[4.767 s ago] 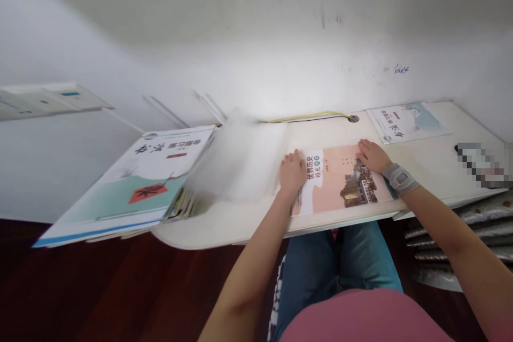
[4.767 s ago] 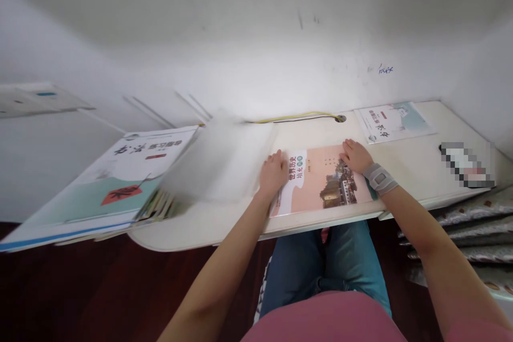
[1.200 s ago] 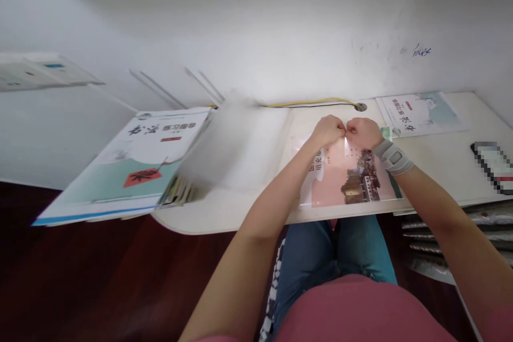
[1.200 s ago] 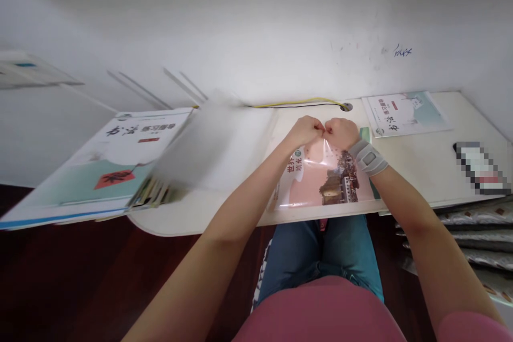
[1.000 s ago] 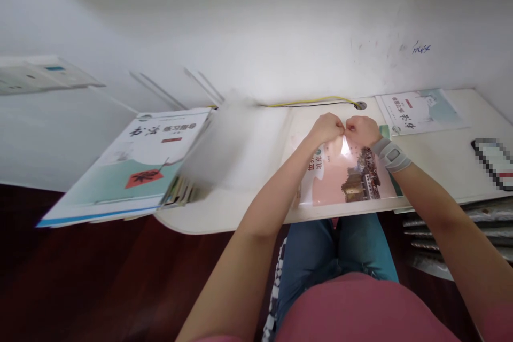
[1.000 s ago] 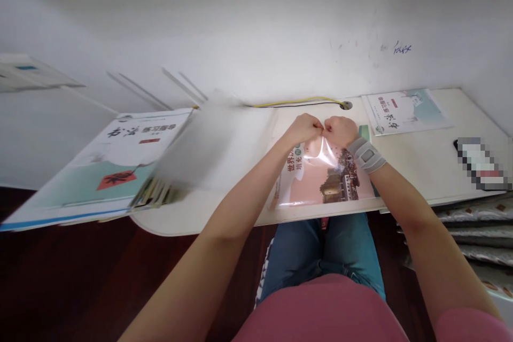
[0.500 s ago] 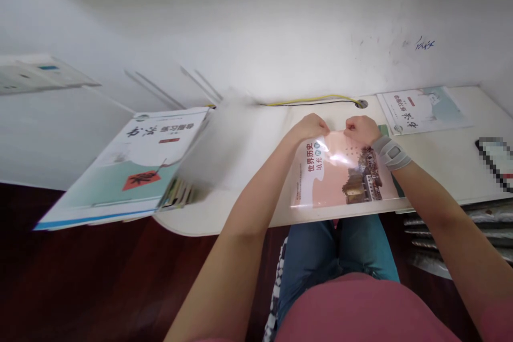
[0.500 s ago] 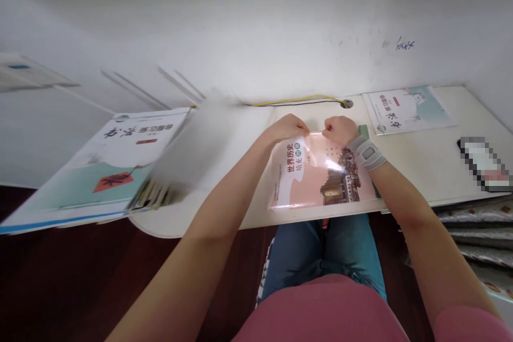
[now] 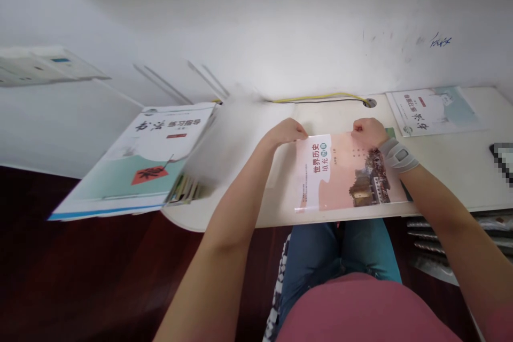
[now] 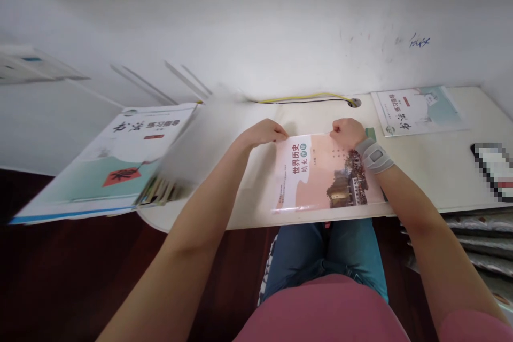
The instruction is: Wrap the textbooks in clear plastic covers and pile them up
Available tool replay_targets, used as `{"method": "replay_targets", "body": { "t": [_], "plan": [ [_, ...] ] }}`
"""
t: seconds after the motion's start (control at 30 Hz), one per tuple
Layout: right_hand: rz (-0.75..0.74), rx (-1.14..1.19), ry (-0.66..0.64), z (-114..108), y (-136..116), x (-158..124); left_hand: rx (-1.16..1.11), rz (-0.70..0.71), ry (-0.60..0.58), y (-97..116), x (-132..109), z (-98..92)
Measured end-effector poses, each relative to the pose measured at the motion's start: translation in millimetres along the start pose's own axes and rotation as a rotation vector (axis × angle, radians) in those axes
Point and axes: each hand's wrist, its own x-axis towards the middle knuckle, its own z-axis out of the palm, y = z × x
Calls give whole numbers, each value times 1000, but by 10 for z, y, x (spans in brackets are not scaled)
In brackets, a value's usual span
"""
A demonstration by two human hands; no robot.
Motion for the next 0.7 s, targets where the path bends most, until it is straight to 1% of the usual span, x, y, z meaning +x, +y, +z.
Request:
{"method": "replay_targets", "body": {
  "t": [0.1,0.23,0.43,0.7],
  "plan": [
    [16,-31,-37,38,34,34,27,8,34,-40,-7,33],
    [25,-95,-108,45,177,85,35,-6,29,-71,16,109],
    [57,-140,-162,-49,438,47,178,30,84,-72,36,168],
    [62,-239,-192,-171,738,-83,288,-5,186,-2,-19,282]
  ]
}}
